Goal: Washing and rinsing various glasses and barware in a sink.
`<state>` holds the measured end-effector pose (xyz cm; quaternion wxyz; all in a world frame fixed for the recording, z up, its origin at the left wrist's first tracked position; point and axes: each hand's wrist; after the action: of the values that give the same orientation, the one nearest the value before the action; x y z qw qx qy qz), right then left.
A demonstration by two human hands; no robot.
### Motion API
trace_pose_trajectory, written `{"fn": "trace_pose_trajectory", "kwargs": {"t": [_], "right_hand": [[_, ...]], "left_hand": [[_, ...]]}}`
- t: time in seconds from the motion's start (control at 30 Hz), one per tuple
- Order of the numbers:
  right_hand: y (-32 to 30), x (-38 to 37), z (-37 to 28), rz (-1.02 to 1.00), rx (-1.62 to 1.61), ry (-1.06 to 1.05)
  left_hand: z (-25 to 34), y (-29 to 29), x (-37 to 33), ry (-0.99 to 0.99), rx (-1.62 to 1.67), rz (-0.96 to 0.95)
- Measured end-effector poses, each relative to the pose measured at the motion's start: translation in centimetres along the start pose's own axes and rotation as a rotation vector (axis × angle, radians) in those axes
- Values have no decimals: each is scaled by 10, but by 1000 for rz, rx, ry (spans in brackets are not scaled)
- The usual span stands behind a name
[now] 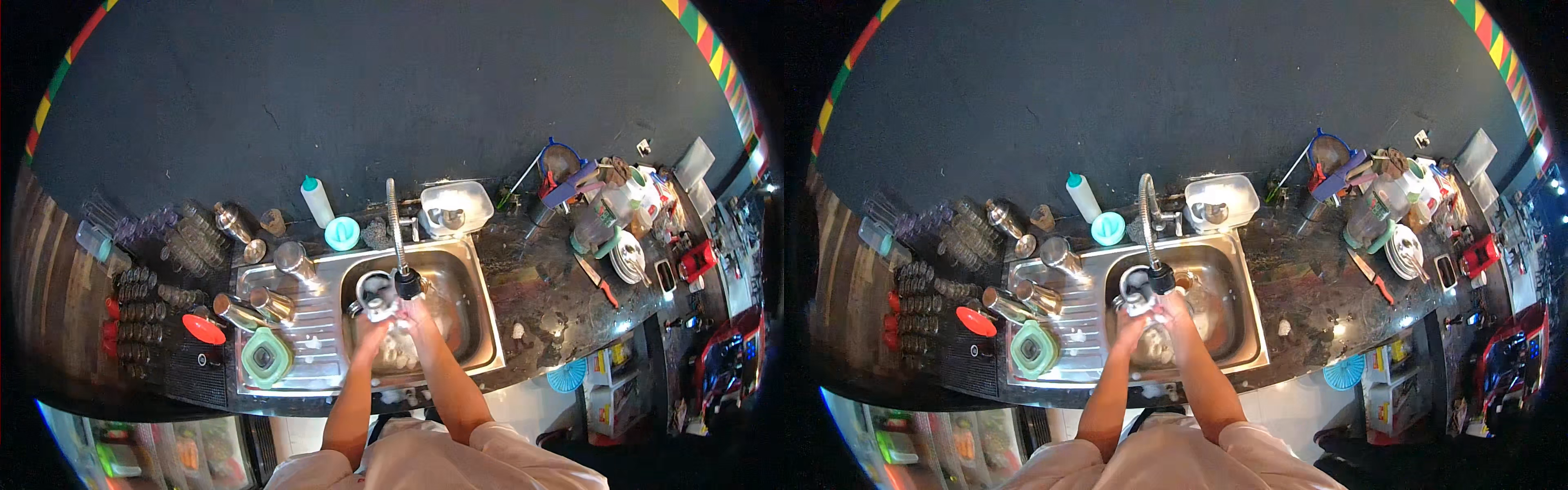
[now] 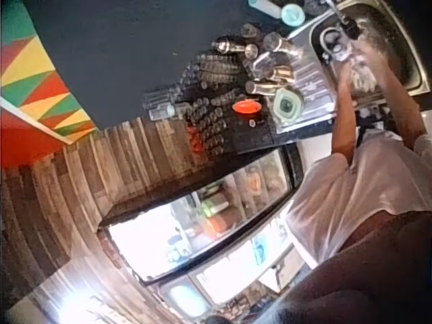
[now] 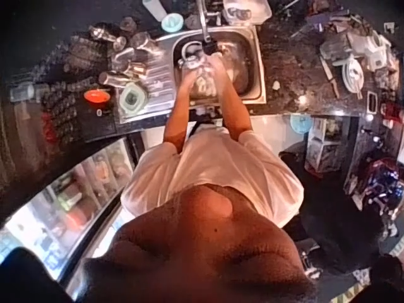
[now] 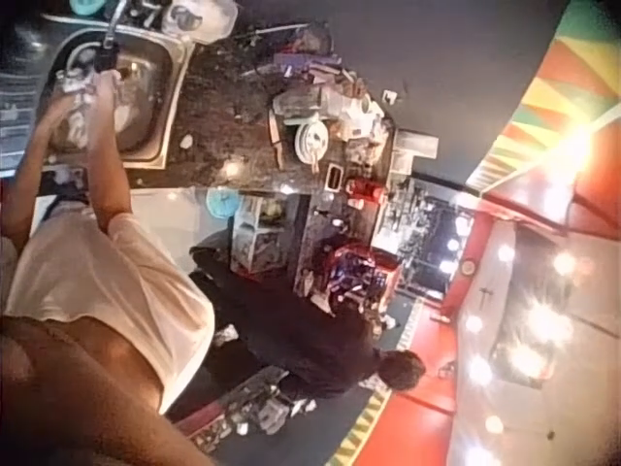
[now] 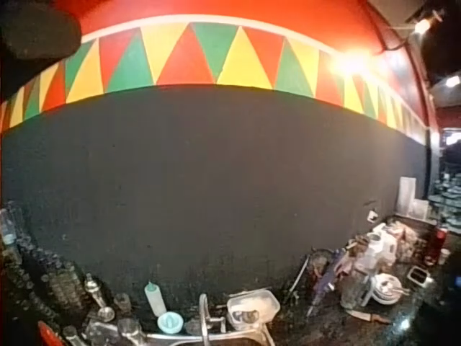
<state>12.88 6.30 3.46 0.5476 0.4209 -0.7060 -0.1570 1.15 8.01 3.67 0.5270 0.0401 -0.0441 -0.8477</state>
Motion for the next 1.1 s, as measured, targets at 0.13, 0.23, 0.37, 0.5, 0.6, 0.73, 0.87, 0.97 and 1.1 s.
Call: {"fn": "trace_pose_trajectory", "kwargs": {"t": [0.13,0.23,0.37,0.5,0.6,0.73,0.87,0.97,1.1], "right_hand": [[-1,-9,-7,-7,-502,-120],[4,-6,-1,-134,-514,-90],[-4,22,14,-133,-372,-63],[-23,35,5,-405,-306,-28],[-18,14,-7,-553,-507,-42],[-7,-15,-9,-403,-521,-108],[-19,-7,-19,-509,-211,79],[-51,27,-38,-491,157,212],[-83,59,-61,-324,303,123]], "left_hand": [[2,2,2,-64,-59,-39],[1,-4,3,-39,20,-6],[1,-14,-1,-104,-99,-7],[5,-19,3,-82,-79,-8],[5,-14,7,-96,-104,11],[0,6,11,5,-118,71],[1,23,13,119,-275,87],[5,32,16,176,-276,63],[6,61,13,228,-195,46]]}}
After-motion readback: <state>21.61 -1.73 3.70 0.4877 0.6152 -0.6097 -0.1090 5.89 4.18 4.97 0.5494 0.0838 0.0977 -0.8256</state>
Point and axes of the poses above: each hand's wrist, its own x-axis away from the middle knuckle, its own y-axis out of the palm, z = x × y, and after that the axes turned 14 degrees about y, right-handed
